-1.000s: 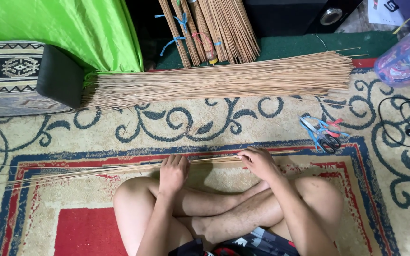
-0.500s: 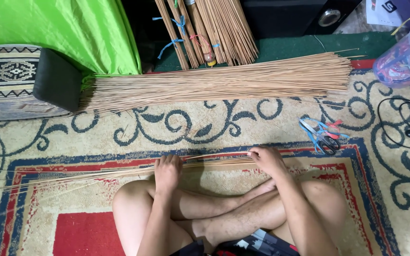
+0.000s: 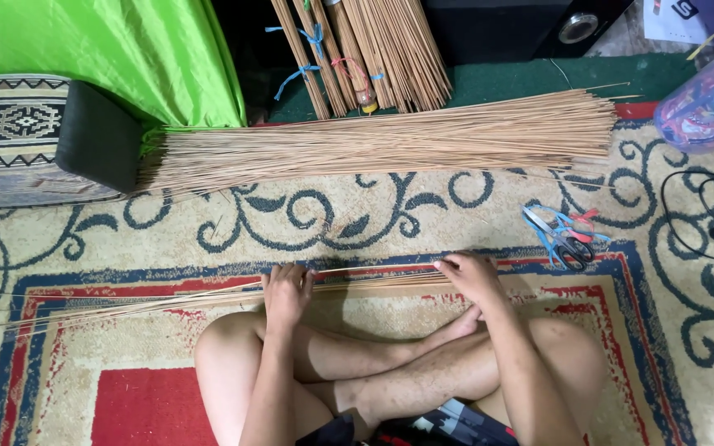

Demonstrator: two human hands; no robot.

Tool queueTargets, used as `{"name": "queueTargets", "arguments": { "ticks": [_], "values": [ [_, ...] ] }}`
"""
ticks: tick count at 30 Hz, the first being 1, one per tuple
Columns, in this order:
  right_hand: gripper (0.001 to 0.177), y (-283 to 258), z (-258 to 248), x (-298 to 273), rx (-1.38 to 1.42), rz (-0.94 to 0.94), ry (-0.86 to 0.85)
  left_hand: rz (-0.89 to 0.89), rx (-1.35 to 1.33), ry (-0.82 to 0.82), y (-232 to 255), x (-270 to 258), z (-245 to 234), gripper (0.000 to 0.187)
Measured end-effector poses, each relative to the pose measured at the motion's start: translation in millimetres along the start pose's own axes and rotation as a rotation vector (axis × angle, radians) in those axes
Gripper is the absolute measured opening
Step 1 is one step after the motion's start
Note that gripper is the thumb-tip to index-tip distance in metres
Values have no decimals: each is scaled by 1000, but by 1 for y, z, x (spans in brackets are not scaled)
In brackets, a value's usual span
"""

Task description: Sorting and aligning thin wooden sticks into a parallel arrangement while sitting on the floor.

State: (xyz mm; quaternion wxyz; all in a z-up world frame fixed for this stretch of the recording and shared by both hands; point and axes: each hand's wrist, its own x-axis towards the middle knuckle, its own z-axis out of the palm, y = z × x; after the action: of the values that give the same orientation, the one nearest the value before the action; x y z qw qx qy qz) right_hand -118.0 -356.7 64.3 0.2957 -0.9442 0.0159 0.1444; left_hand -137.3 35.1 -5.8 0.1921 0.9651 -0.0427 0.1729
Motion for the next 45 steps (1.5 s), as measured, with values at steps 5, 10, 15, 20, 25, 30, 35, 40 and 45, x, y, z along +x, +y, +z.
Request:
{"name": "queueTargets", "arguments": {
  "ticks": [5,10,15,20,25,30,35,40,45],
  "values": [
    [54,-34,-22,-10,-2,72,-55,2,43,6,1,0,11,25],
    [40,-16,-7,2,7,88,30,-26,1,3,-1,4,15,24],
    [29,-13,-4,3,45,53,122,-7,17,57,0,5,7,17],
    [48,-24,-14,-8,95,133,45,96,69,25,14,8,-9,15],
    [44,-30,-19,-8,90,125,42,131,65,17,6,6,1,17],
    [49,-44,-28,-13,130,163,27,130,60,31,6,6,2,22],
    [45,-17,-13,1,99,194,27,133,55,30,2,5,12,26],
    [35,-13,-9,2,82,235,35,127,42,21,4,6,10,26],
    [41,-45,-29,-14,111,225,9,130,19,-19,8,8,3,31]
  ]
}}
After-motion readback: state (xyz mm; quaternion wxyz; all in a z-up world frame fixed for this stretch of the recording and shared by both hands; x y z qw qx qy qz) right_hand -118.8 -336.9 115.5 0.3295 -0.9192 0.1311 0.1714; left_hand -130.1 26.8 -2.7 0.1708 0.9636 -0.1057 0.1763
